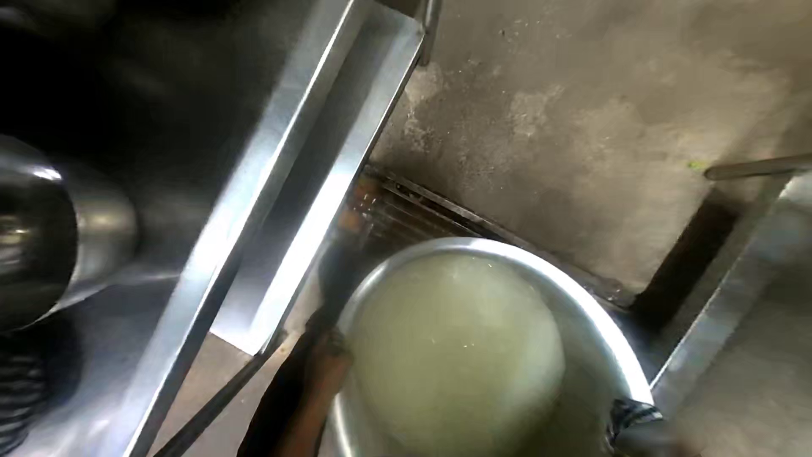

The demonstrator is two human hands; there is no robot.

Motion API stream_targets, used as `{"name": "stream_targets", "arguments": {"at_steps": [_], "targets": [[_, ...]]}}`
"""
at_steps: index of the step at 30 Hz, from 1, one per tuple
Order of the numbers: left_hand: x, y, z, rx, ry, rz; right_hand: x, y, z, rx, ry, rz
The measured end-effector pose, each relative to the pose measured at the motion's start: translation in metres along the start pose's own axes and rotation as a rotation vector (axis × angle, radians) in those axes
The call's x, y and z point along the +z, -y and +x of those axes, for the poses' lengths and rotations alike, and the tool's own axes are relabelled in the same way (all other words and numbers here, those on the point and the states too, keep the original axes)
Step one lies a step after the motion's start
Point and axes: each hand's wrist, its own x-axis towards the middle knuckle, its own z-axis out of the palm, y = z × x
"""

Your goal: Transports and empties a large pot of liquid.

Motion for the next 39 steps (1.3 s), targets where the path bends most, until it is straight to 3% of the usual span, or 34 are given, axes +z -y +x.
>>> {"name": "stream_targets", "arguments": {"at_steps": [3, 8, 22, 39], "targets": [[0.014, 0.003, 0.008, -0.009, 0.028, 0.021, -0.011, -0.025, 0.023, -0.063, 0.02, 0.017], [0.044, 0.005, 0.007, -0.036, 0.076, -0.005, -0.019, 0.026, 0.019, -0.046, -0.032, -0.127], [0.097, 0.01, -0.021, -0.103, 0.165, 0.005, -0.082, 0.07, 0.035, -0.045, -0.061, -0.435], [0.1, 0.015, -0.024, -0.106, 0.232, 0.005, -0.085, 0.096, 0.047, 0.011, -0.039, -0.672]]}}
